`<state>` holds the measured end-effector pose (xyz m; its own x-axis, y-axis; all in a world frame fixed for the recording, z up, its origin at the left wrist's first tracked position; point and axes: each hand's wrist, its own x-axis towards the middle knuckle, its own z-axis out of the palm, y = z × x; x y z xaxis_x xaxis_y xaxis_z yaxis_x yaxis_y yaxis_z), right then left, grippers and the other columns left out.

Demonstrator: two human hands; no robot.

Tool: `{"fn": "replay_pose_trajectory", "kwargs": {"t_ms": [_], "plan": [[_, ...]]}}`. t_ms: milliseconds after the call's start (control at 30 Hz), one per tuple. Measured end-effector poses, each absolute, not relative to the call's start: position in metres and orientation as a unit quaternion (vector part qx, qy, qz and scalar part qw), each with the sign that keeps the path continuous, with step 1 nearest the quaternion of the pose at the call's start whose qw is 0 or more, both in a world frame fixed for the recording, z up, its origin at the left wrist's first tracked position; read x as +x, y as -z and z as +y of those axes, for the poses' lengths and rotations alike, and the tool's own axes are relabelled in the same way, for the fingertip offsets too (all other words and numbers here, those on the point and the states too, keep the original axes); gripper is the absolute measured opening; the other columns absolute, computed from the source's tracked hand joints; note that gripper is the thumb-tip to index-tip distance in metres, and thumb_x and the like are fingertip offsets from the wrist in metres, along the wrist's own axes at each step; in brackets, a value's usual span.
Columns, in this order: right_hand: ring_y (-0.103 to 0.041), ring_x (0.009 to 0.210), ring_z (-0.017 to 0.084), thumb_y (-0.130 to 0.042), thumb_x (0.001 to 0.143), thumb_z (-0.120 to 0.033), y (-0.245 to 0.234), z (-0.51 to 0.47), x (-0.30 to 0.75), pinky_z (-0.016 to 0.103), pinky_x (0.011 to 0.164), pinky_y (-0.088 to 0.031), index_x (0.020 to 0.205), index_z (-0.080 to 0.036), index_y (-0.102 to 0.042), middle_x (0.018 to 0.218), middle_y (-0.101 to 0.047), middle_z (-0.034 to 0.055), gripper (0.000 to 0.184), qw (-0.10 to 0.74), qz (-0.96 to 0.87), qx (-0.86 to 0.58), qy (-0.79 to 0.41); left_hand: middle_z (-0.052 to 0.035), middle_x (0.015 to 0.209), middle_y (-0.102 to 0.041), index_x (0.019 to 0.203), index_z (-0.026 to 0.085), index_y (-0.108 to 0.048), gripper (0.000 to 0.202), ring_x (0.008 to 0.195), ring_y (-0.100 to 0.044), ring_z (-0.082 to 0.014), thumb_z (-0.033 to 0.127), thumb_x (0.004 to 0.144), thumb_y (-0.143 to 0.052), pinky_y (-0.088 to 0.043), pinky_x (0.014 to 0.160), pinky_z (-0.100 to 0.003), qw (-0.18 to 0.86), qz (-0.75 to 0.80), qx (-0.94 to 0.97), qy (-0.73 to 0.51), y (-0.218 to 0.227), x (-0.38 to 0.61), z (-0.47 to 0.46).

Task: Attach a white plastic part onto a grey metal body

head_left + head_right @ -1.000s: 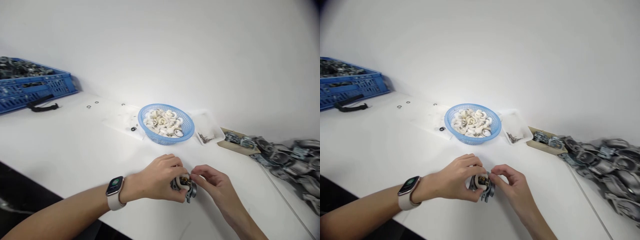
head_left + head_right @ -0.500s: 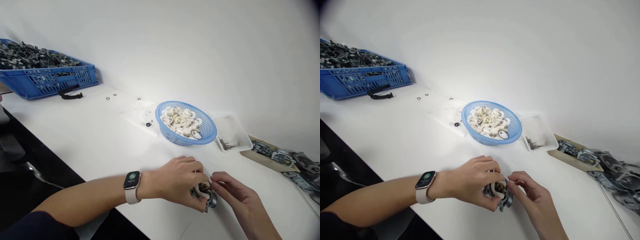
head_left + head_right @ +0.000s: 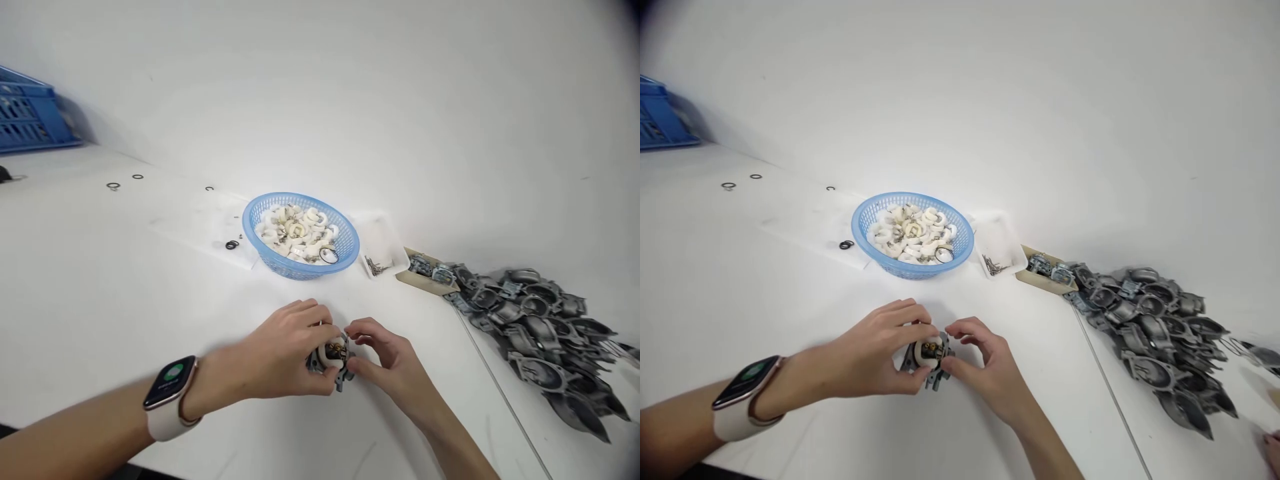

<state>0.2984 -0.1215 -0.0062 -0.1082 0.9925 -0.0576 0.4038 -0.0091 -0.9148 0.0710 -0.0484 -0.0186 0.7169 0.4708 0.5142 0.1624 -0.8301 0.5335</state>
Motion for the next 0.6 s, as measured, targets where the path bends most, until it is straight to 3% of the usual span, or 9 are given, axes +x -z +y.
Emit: {"fn": "replay_pose_trajectory", "kwargs": {"t_ms": [600], "plan": [[-0.058, 0.108, 0.025, -0.076, 0.086, -0.031, 0.0037, -0.1271, 0.2951, 0.041, 0.1, -0.044, 0.114, -0.033, -0.071, 0.114, -0.067, 0.0018, 0.028, 0.362, -0.611, -0.569, -0.414, -0.0047, 0.092, -0.066, 0.104, 0.018, -0.07, 0.027, 0.075, -0.055, -0.0168, 0.019, 0.077, -0.069, -0.049, 0.069, -0.032, 0.225, 0.165, 0.89, -0.36, 0.0193, 0.0719, -0.0479]]}}
